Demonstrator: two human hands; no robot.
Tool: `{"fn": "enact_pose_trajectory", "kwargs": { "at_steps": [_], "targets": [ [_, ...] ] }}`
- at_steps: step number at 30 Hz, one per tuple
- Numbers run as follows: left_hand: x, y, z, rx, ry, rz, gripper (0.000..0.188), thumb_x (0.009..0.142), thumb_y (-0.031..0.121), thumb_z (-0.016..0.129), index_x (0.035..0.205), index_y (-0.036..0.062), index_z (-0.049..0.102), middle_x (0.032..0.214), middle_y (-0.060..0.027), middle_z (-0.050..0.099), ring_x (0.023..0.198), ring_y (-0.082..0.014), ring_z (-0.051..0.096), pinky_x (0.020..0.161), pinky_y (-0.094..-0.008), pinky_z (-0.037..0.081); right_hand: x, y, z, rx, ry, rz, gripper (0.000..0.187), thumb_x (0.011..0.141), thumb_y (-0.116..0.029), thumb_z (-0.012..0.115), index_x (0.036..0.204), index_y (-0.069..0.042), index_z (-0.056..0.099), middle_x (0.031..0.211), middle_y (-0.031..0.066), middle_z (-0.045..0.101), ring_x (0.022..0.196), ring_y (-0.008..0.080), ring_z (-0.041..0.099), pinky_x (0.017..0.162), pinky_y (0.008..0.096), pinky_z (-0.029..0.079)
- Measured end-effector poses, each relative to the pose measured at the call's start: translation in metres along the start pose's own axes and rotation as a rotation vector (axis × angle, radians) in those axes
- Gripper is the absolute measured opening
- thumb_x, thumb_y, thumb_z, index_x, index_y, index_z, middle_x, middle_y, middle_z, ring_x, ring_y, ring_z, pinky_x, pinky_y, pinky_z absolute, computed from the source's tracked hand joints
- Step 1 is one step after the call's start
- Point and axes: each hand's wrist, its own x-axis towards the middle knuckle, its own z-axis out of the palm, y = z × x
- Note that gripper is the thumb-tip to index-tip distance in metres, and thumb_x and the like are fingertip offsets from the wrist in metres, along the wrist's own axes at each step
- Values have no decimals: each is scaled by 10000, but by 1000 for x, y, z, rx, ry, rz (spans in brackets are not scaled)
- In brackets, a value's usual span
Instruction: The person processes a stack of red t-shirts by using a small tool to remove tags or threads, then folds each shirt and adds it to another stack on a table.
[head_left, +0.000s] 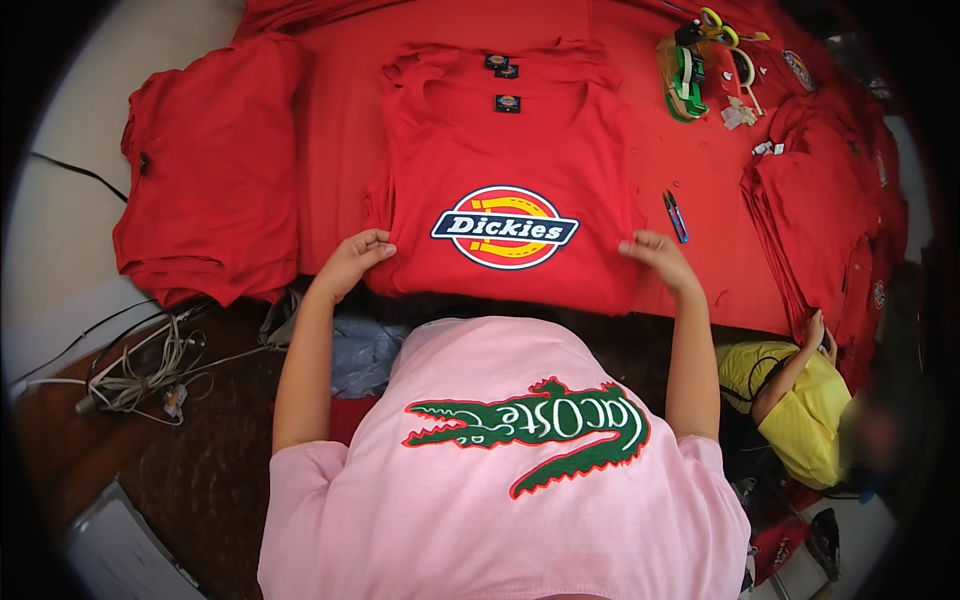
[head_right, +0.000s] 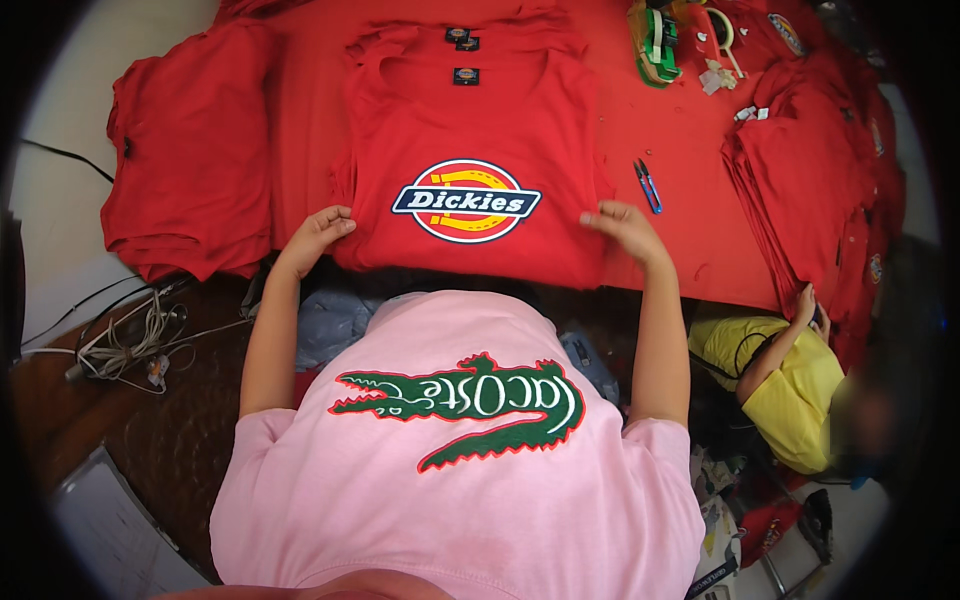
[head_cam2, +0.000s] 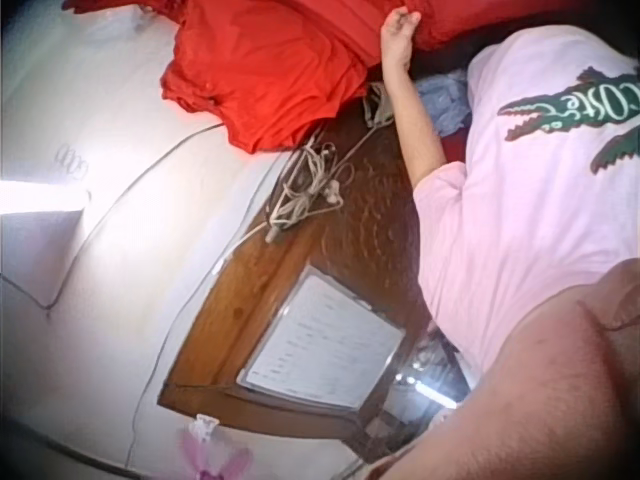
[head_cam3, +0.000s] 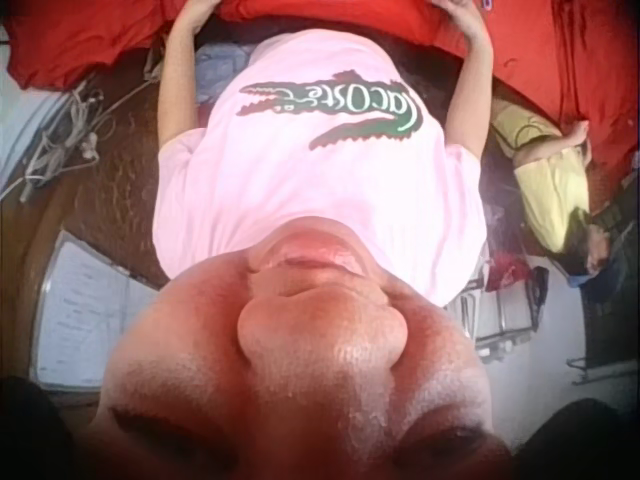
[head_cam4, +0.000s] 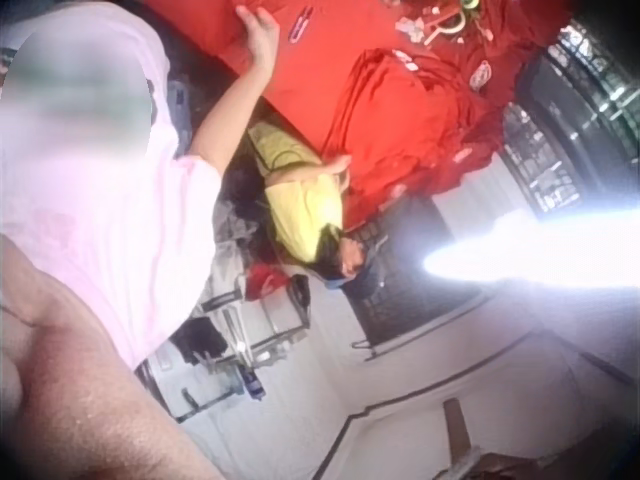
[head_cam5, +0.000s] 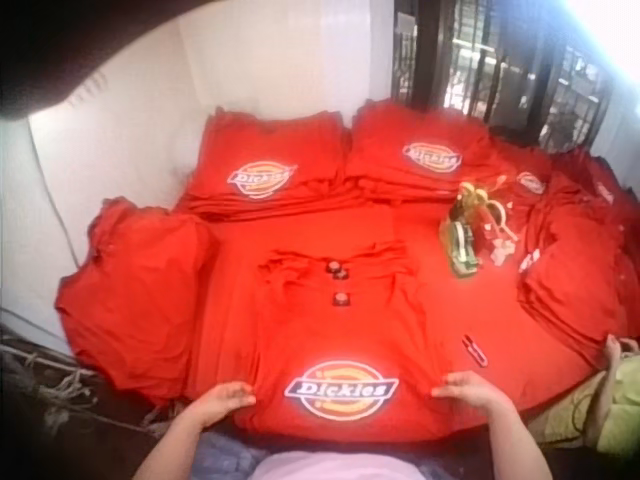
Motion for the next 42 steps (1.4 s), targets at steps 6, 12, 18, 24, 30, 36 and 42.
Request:
{"fn": "enact_pose_trajectory", "kwargs": {
  "at_steps": [6, 12, 18, 24, 30, 36, 42],
  "targets": [
    [-7, -9, 5, 1066, 123, 397, 225, 1025, 300, 614, 1033, 76, 592, 929, -198, 641, 989, -340, 651, 1168, -483, 311, -19, 31, -11, -603, -80, 124, 265, 927, -245, 787, 1071, -22, 781, 919, -18, 737, 843, 70, 632, 828, 266, 500],
    [-12, 0, -36, 1414, 302, 448, 375, 963, 435, 676, 1020, 67, 630, 834, -154, 685, 938, -333, 675, 1165, -550, 310, -32, 29, -27, -132, 73, -122, 234, 894, -230, 815, 876, -11, 735, 738, -56, 592, 703, 65, 507, 659, 288, 436],
    [-23, -2, -18, 1175, 423, 314, 415, 857, 396, 816, 1033, 68, 632, 742, -37, 609, 828, -232, 636, 1142, -519, 309, -32, 88, -27, -79, 153, -165, 166, 844, -114, 798, 857, -19, 663, 775, -18, 631, 722, 112, 562, 689, 322, 472],
    [-22, -2, 37, 1130, 748, 744, 391, 864, 281, 783, 1154, 69, 629, 1051, -98, 676, 1050, -310, 632, 1084, -504, 378, -50, 25, 35, -485, 835, -529, 253, 774, 30, 603, 1015, -36, 641, 1007, 145, 676, 869, 333, 655, 785, 431, 524],
    [51, -29, 116, 1207, 550, 648, 733, 998, 449, 608, 1544, 7, 396, 1628, -195, 356, 1539, -342, 296, 1272, -500, 186, 23, 26, 112, -994, 547, -751, 611, 975, -154, 557, 1540, 6, 387, 1596, 222, 394, 1487, 373, 376, 1236, 471, 291],
    [123, 10, 77, 1312, 636, 638, 879, 1022, 591, 499, 1612, -17, 266, 1688, -183, 263, 1583, -326, 203, 1283, -499, 138, 80, -6, 112, -1054, 582, -681, 669, 1060, -295, 478, 1612, 20, 266, 1683, 218, 262, 1564, 354, 259, 1272, 487, 213],
    [146, 40, 64, 1356, 605, 639, 919, 992, 635, 519, 1611, -3, 289, 1679, -177, 286, 1582, -339, 202, 1277, -516, 156, 144, -46, 92, -1157, 714, -631, 659, 1053, -323, 476, 1596, 12, 314, 1677, 199, 293, 1554, 346, 283, 1265, 507, 223]
  ]
}}
